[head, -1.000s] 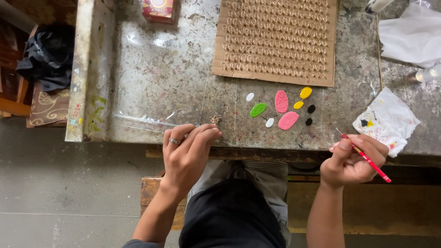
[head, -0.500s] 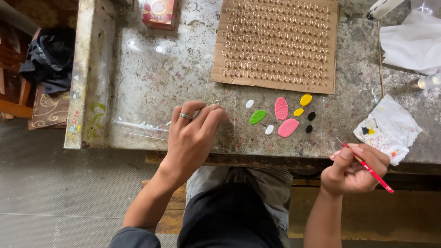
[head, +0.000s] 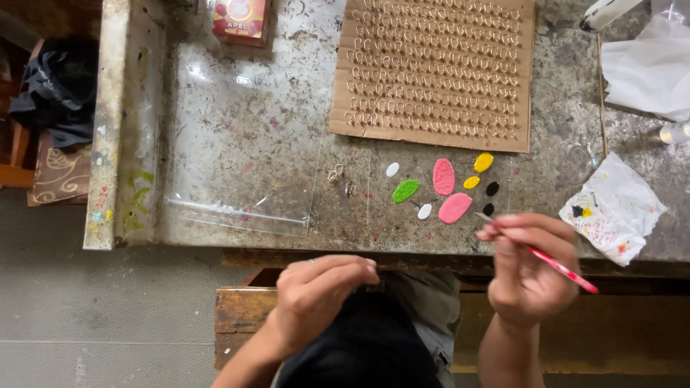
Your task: The person pours white paint onto a palette, then uses a small brush to apply white paint to tiny metal jewelry pieces. They handle each piece individually, painting details and placing them back on the work surface.
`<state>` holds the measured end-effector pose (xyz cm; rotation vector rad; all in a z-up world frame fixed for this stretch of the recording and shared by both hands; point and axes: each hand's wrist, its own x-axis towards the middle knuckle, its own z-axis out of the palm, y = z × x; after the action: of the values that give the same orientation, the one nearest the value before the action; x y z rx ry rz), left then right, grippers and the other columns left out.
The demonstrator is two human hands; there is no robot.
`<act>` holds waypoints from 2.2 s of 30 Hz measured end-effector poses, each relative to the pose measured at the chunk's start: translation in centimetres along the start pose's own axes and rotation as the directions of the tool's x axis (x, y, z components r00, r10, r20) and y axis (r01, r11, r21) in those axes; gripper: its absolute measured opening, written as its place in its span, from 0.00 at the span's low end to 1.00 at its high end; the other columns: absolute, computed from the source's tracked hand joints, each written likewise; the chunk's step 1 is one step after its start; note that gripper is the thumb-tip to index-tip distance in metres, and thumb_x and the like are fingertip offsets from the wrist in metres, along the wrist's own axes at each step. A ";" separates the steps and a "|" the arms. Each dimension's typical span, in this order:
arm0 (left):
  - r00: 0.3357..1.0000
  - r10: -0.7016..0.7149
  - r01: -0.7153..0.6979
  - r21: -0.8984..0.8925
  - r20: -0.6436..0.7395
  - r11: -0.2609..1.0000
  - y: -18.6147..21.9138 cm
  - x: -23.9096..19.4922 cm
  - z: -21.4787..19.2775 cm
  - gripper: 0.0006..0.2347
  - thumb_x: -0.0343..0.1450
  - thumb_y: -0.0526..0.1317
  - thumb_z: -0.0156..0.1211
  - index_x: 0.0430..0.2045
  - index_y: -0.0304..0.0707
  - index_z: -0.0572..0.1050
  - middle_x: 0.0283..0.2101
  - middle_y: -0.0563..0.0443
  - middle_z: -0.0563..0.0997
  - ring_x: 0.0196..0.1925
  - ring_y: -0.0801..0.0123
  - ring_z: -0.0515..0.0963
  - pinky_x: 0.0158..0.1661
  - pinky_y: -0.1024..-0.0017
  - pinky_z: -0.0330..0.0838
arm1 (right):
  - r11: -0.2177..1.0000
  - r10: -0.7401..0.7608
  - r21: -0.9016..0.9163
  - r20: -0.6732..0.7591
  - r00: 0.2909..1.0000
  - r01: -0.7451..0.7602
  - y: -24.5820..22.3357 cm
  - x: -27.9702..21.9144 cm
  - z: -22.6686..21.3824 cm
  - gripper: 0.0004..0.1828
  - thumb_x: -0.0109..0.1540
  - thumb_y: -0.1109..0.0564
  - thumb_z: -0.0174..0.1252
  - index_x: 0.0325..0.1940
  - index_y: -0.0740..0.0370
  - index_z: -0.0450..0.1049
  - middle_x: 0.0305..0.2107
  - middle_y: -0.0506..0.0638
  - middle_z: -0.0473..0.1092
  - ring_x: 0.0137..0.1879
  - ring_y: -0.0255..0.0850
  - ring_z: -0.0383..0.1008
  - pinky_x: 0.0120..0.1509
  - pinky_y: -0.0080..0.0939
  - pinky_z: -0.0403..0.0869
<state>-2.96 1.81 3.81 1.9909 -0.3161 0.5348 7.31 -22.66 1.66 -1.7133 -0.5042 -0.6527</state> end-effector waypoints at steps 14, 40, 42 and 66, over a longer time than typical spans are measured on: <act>0.984 -0.089 0.080 -0.066 -0.152 0.995 -2.0 -1.1 0.3 0.05 0.72 0.28 0.63 0.40 0.31 0.78 0.40 0.44 0.84 0.35 0.68 0.87 0.41 0.74 0.85 | 0.940 -0.067 -0.252 0.522 0.850 0.229 -1.4 5.6 6.7 0.09 0.65 0.66 0.69 0.48 0.67 0.78 0.43 0.54 0.78 0.51 0.47 0.72 0.55 0.42 0.75; 0.893 -0.448 0.391 -0.434 -0.034 0.812 -1.9 -0.7 1.0 0.03 0.75 0.28 0.56 0.40 0.34 0.72 0.40 0.41 0.84 0.15 0.75 0.79 0.21 0.87 0.73 | 0.937 0.147 0.204 0.509 0.848 -0.284 -4.9 -0.2 6.7 0.06 0.59 0.65 0.60 0.33 0.60 0.69 0.31 0.54 0.71 0.34 0.43 0.83 0.43 0.34 0.84; 0.897 -0.441 0.386 -0.431 -0.033 0.816 -2.1 -0.6 1.1 0.03 0.76 0.28 0.56 0.41 0.33 0.72 0.41 0.41 0.84 0.15 0.76 0.77 0.20 0.87 0.71 | 0.957 0.144 0.156 0.471 0.870 -0.243 -4.8 -0.5 7.1 0.06 0.59 0.65 0.58 0.32 0.62 0.67 0.27 0.55 0.70 0.34 0.46 0.83 0.42 0.35 0.83; 0.911 -0.412 0.384 -0.327 -0.018 0.863 -2.5 -0.9 1.1 0.05 0.76 0.28 0.58 0.43 0.34 0.71 0.44 0.45 0.85 0.17 0.79 0.76 0.25 0.85 0.73 | 0.996 0.047 0.040 0.519 0.854 -0.079 -4.4 -1.3 6.7 0.03 0.62 0.63 0.59 0.36 0.65 0.71 0.33 0.59 0.74 0.39 0.47 0.87 0.47 0.35 0.87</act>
<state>-2.40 2.03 0.97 1.6492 0.0685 0.2806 4.58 -15.11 2.90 -1.8375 -0.8302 -0.1110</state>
